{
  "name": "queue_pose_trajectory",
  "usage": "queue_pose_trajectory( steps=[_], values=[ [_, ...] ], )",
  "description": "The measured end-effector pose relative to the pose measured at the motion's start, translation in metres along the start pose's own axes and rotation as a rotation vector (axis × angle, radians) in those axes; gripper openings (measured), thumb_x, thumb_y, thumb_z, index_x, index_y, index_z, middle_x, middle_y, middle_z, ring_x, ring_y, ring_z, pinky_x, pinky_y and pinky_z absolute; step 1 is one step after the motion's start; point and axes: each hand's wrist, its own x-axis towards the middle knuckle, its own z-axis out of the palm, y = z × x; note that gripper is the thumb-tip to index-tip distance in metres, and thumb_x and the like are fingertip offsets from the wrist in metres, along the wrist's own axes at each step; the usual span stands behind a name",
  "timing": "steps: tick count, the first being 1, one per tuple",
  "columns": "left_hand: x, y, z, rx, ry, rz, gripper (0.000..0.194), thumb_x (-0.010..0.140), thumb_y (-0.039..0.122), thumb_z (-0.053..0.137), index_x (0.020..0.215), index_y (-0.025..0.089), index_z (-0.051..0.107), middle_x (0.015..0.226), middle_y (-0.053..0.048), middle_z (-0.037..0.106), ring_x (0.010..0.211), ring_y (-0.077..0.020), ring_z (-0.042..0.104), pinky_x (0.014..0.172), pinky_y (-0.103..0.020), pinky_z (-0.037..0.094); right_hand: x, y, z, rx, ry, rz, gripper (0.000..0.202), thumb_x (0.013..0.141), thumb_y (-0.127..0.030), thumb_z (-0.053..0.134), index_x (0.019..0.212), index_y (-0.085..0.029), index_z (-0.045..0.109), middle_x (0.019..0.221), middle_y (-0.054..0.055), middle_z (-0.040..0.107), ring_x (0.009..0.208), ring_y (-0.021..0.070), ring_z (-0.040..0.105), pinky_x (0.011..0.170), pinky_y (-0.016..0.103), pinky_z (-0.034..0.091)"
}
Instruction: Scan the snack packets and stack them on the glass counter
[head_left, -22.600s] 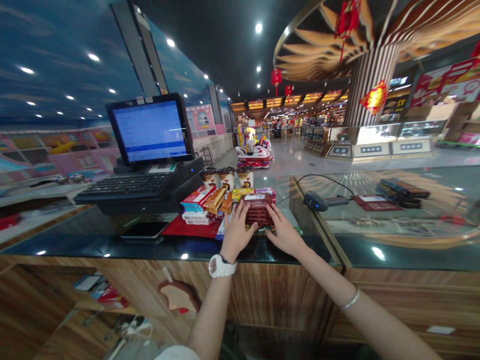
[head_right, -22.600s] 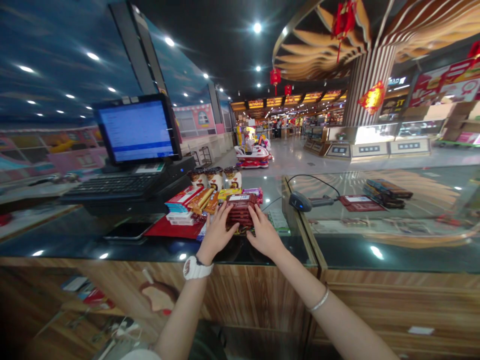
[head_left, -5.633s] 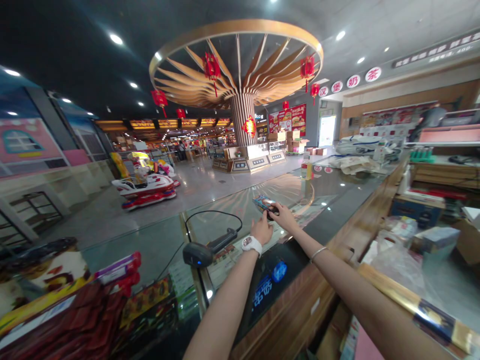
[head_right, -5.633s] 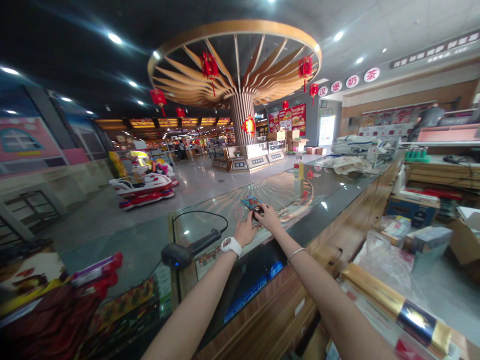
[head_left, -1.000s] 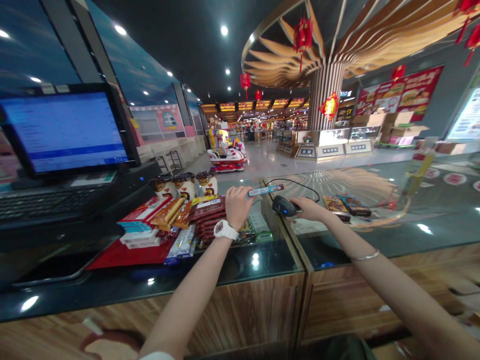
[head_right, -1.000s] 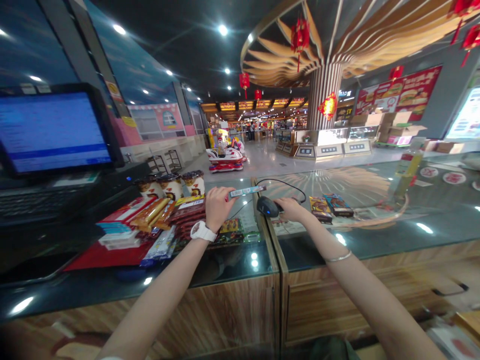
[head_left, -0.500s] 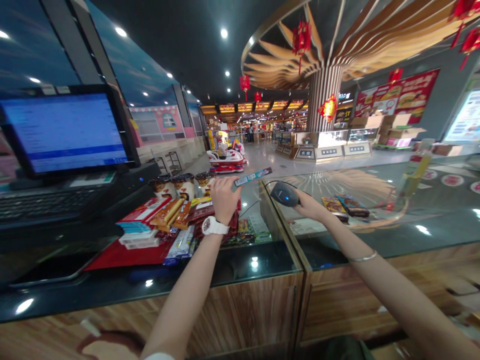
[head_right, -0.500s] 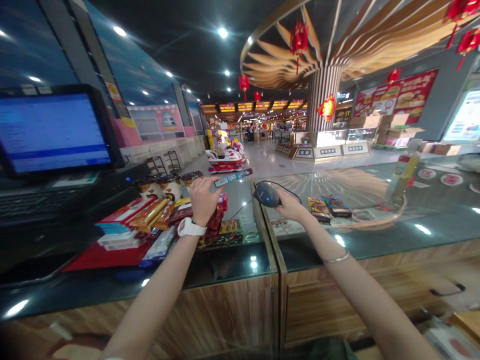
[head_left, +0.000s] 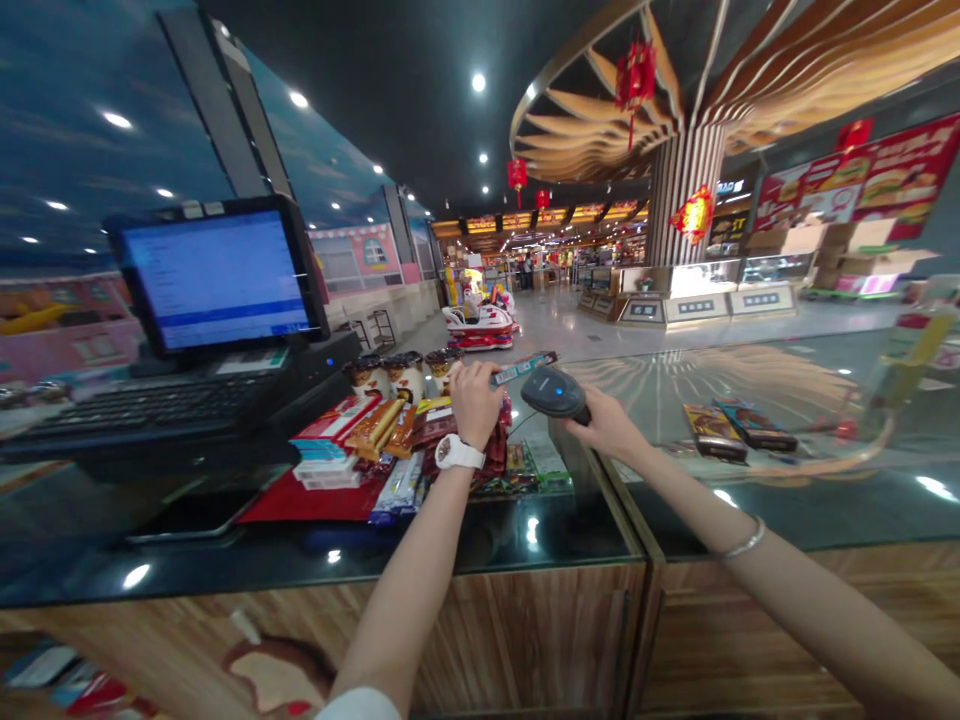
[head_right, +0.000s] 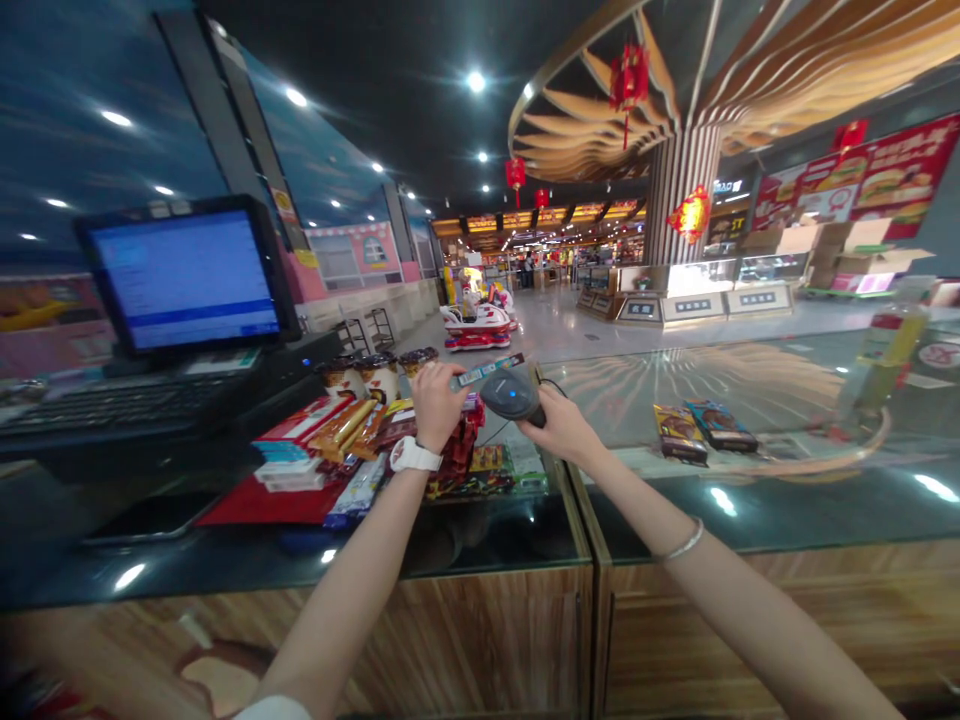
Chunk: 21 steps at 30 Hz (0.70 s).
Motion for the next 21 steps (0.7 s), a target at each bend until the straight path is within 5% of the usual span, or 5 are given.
queue_pose_trajectory(
  steps=[21],
  values=[
    [0.0002, -0.0001, 0.0007, 0.016, -0.012, -0.017, 0.009, 0.083, 0.019, 0.062, 0.09, 0.024, 0.065, 0.093, -0.005, 0.068, 0.099, -0.0264, 0.061, 0.097, -0.041, 0.039, -0.0084, -0.0011, -0.0057, 0.006, -0.011, 0.037, 0.025, 0.082, -0.031, 0.06, 0.105, -0.022, 0.065, 0.105, 0.009, 0.068, 0.11, 0.0301, 0.062, 0.096, 0.041, 0.049]
  ],
)
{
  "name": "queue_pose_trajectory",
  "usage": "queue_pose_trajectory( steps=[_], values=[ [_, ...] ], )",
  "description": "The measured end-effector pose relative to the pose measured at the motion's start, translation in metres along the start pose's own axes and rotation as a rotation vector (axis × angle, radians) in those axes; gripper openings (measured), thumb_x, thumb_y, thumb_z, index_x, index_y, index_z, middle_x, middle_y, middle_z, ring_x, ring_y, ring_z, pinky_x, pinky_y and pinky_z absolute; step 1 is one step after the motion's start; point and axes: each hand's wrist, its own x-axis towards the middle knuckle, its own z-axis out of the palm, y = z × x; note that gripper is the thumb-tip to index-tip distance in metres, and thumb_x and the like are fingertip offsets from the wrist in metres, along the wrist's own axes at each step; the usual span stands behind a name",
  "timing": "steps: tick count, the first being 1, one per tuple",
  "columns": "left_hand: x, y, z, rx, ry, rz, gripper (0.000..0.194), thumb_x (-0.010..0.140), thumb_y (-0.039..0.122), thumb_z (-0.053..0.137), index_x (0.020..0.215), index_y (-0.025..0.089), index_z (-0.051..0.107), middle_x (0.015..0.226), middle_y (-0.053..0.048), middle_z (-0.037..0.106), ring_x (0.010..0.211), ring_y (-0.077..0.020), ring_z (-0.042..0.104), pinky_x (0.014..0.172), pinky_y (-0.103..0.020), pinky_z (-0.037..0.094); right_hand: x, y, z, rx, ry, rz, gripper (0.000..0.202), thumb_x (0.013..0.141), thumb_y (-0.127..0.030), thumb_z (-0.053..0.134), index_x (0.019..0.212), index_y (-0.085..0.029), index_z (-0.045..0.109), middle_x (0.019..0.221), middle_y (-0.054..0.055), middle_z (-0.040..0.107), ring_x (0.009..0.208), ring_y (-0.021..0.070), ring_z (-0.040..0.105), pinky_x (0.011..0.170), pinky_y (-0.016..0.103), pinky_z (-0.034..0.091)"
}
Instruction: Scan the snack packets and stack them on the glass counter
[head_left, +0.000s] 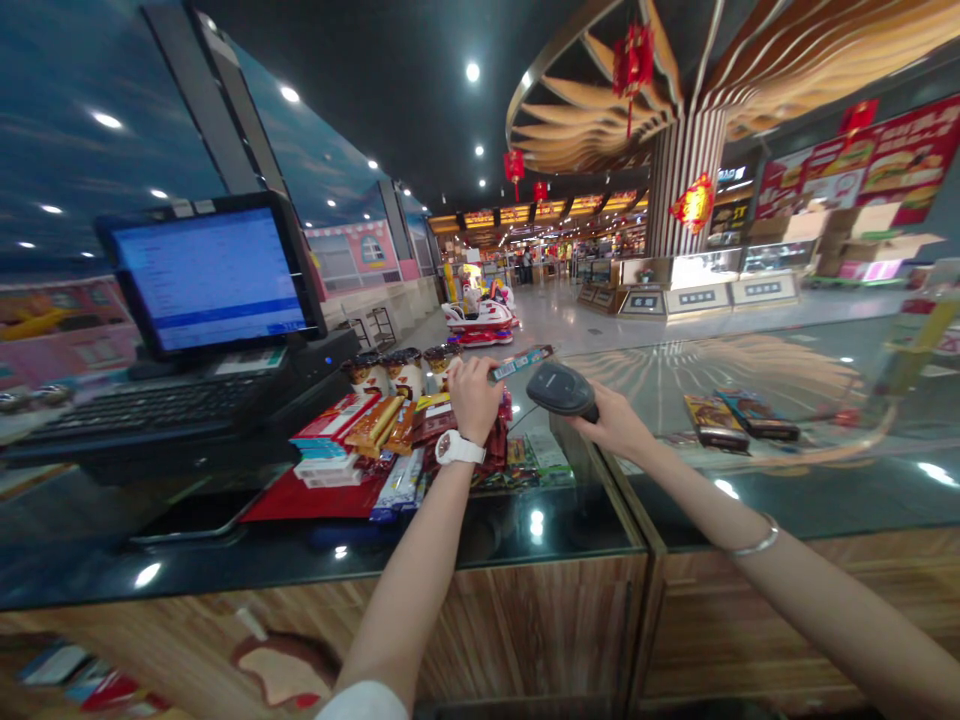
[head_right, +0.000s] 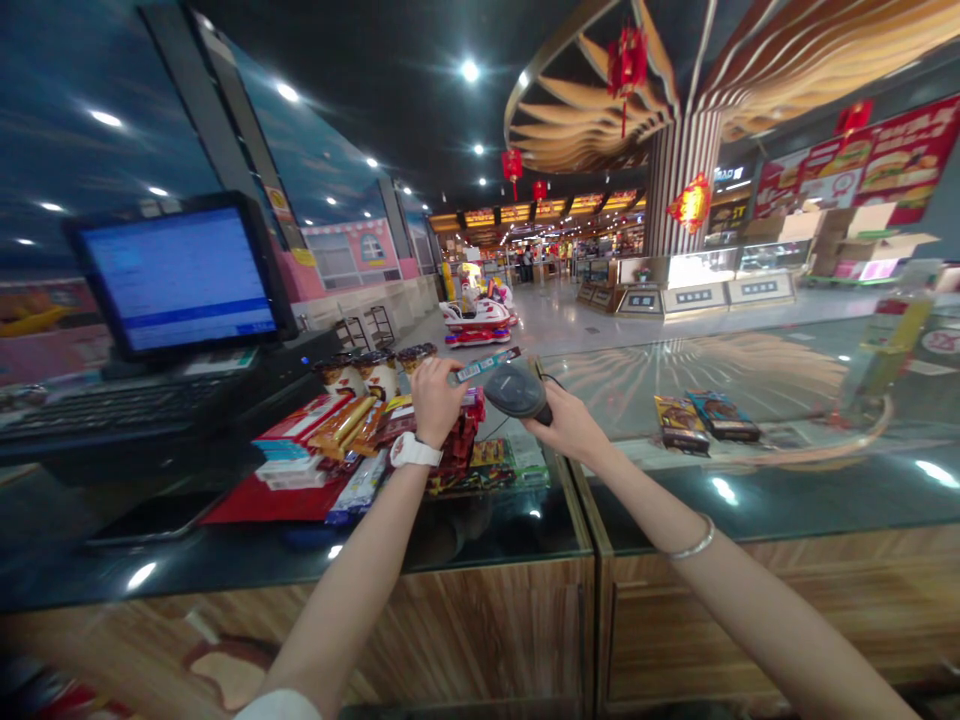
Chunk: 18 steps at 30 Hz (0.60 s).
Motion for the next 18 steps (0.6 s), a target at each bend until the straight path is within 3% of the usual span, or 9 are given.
queue_pose_trajectory(
  steps=[6, 10, 14, 18],
  values=[
    [0.0, 0.0, 0.0, -0.011, 0.007, -0.001, 0.007, 0.083, 0.02, 0.063, 0.09, 0.024, 0.064, 0.093, -0.004, 0.068, 0.1, -0.0264, 0.061, 0.098, -0.041, 0.039, 0.001, -0.002, -0.001, 0.018, -0.005, -0.008, 0.023, 0.082, -0.031, 0.059, 0.103, -0.022, 0.062, 0.107, 0.01, 0.065, 0.111, 0.0304, 0.061, 0.098, 0.043, 0.048],
    [0.0, -0.001, 0.001, -0.014, 0.009, 0.001, 0.008, 0.083, 0.021, 0.064, 0.09, 0.024, 0.065, 0.092, -0.005, 0.068, 0.1, -0.0263, 0.061, 0.099, -0.042, 0.039, 0.002, 0.001, -0.005, 0.042, -0.001, -0.04, 0.038, 0.08, -0.027, 0.058, 0.117, -0.022, 0.054, 0.117, 0.011, 0.06, 0.115, 0.0294, 0.057, 0.1, 0.043, 0.047],
    [0.001, -0.003, 0.001, -0.027, 0.021, 0.013, 0.006, 0.084, 0.023, 0.063, 0.09, 0.025, 0.066, 0.092, -0.005, 0.069, 0.097, -0.0262, 0.062, 0.1, -0.042, 0.038, 0.003, 0.018, -0.015, 0.0, -0.065, -0.035, 0.054, 0.077, -0.023, 0.055, 0.13, -0.022, 0.045, 0.125, 0.011, 0.055, 0.118, 0.0291, 0.055, 0.101, 0.044, 0.046],
    [0.002, -0.004, 0.002, -0.057, 0.022, 0.015, 0.009, 0.086, 0.024, 0.06, 0.093, 0.025, 0.067, 0.095, -0.005, 0.071, 0.098, -0.0256, 0.064, 0.102, -0.043, 0.037, 0.002, 0.048, -0.027, -0.076, -0.16, -0.108, 0.056, 0.076, -0.019, 0.056, 0.131, -0.019, 0.047, 0.129, 0.014, 0.053, 0.122, 0.0301, 0.053, 0.103, 0.046, 0.044]
  ],
)
